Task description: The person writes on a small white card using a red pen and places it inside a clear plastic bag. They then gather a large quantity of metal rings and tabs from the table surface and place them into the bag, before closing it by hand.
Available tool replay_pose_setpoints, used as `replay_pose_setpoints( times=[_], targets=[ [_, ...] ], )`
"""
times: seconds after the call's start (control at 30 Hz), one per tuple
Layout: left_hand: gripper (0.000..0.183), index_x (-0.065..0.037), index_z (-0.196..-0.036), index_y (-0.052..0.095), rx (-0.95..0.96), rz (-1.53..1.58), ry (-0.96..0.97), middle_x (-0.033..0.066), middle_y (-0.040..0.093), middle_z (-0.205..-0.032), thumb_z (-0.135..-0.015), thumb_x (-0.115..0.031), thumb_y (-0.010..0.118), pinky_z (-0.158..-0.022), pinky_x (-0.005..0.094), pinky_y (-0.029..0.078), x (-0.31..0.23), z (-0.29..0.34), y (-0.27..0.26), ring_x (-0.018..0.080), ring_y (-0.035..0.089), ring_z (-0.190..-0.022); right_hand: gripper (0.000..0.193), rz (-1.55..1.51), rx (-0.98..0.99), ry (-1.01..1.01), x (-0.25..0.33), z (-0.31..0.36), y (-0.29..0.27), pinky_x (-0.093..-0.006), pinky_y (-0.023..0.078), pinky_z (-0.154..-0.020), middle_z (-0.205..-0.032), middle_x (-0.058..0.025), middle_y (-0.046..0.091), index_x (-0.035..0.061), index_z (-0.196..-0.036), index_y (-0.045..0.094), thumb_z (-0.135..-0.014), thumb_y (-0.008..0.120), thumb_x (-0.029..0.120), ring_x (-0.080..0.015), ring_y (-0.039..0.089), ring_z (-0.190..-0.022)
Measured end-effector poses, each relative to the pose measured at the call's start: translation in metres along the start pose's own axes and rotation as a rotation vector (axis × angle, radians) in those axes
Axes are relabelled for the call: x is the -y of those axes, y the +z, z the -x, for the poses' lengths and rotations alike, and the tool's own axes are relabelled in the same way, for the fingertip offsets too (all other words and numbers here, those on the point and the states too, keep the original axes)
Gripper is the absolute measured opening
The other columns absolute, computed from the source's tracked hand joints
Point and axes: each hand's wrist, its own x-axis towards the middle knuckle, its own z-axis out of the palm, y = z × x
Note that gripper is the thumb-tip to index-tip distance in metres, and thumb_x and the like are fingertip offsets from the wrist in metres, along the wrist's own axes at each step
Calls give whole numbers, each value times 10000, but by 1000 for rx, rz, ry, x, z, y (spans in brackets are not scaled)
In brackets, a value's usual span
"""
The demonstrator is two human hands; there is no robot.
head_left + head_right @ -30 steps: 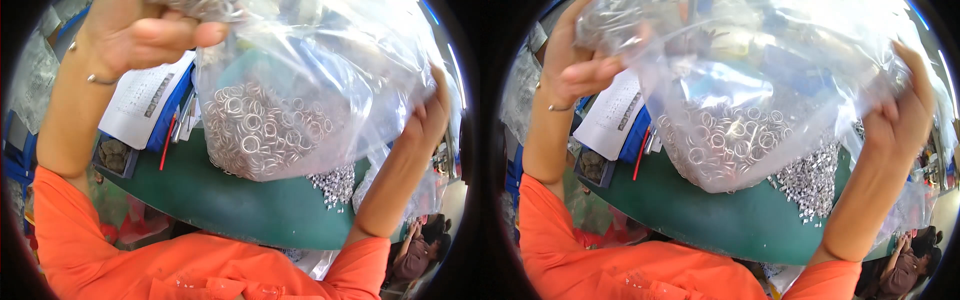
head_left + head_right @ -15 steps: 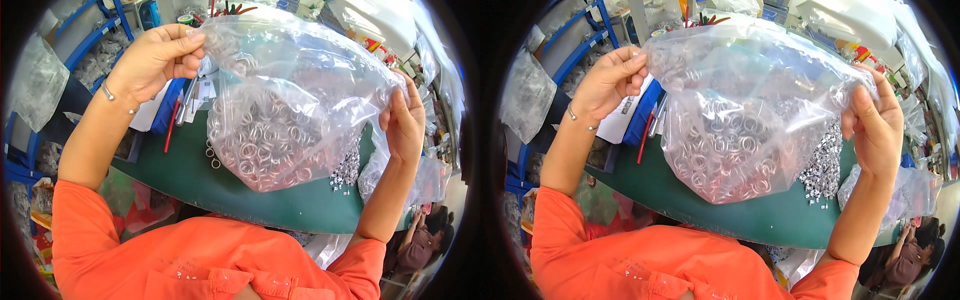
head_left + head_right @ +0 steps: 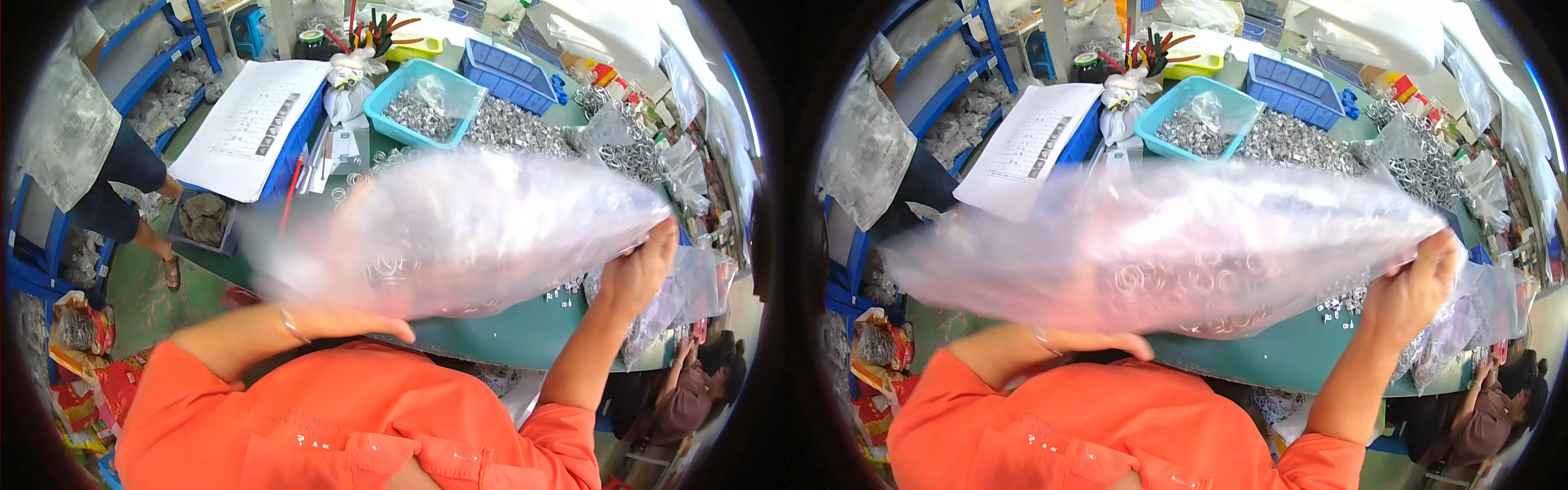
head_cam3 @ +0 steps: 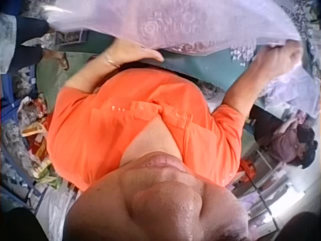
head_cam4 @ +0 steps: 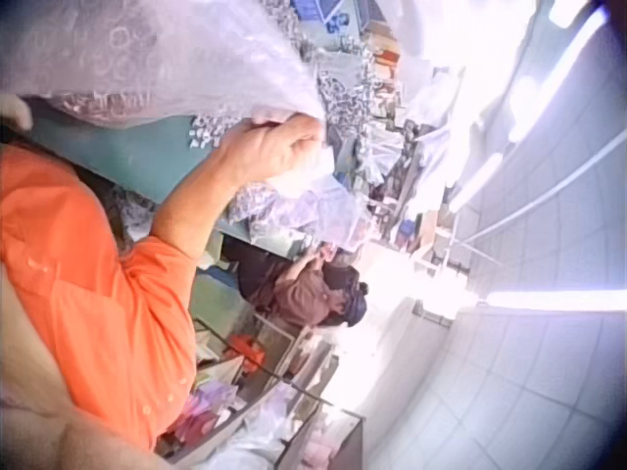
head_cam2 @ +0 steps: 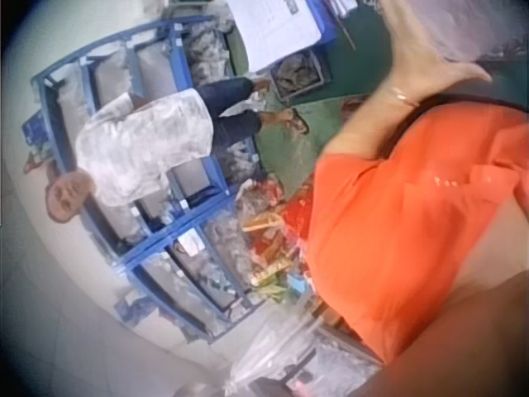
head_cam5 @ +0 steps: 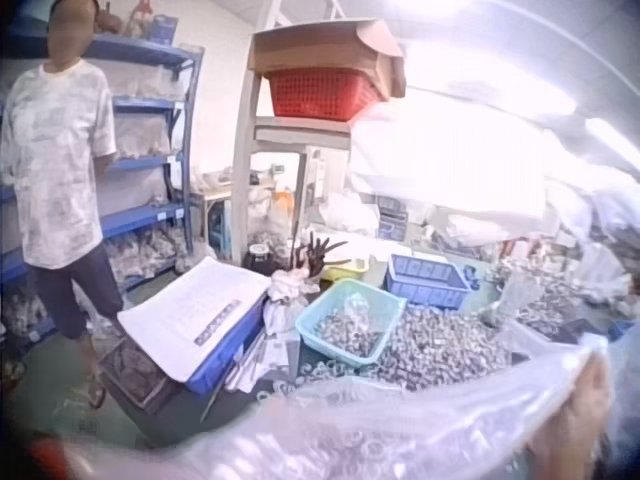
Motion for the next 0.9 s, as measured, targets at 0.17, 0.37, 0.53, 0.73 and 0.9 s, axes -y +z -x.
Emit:
replay_pose_setpoints(
  times=[0.17,0.37,0.53,0.73,0.9],
  targets=[
    [502,-183,-1142,665,-83,-206,-101,206,359,-1401,-720,-446,736,-1075,572,175,-15,50,64,440,255,-1334,486,297,149,67,-65,75,-77,-346,405,-962,-1269,-145,481,44,-1314,403,-963,463,374,-218,482,-1156],
    [396,-210,-1042,693,10,-180,62,113,471,-1353,-700,-406,738,-1073,595,149,-6,30,76,386,344,-1311,653,847,648,-249,-114,155,-114,-415,301,-1077,-1420,-153,375,44,-1437,246,-933,486,384,-285,373,-1295],
    [350,-189,-963,684,-21,-219,3,122,478,-1342,-675,-368,770,-1054,576,212,17,7,80,394,379,-1280,677,91,566,-1,-105,159,-41,-391,309,-1075,-1402,-163,400,-7,-1419,296,-869,597,248,-266,424,-1259],
    [335,-123,-909,670,-361,-258,-67,162,524,-1261,-663,-322,780,-975,481,362,44,-38,96,420,454,-1173,398,312,430,-1,-103,72,13,-311,397,-958,-1153,-132,599,-58,-1213,544,-882,596,156,-187,540,-1079],
    [213,-119,-890,662,-501,-188,30,111,615,-1052,-714,-203,747,-910,441,401,48,-57,95,331,567,-991,350,315,260,-204,-101,49,36,-222,431,-712,-840,-44,655,-30,-848,646,-994,474,238,-91,558,-763]
  ],
)
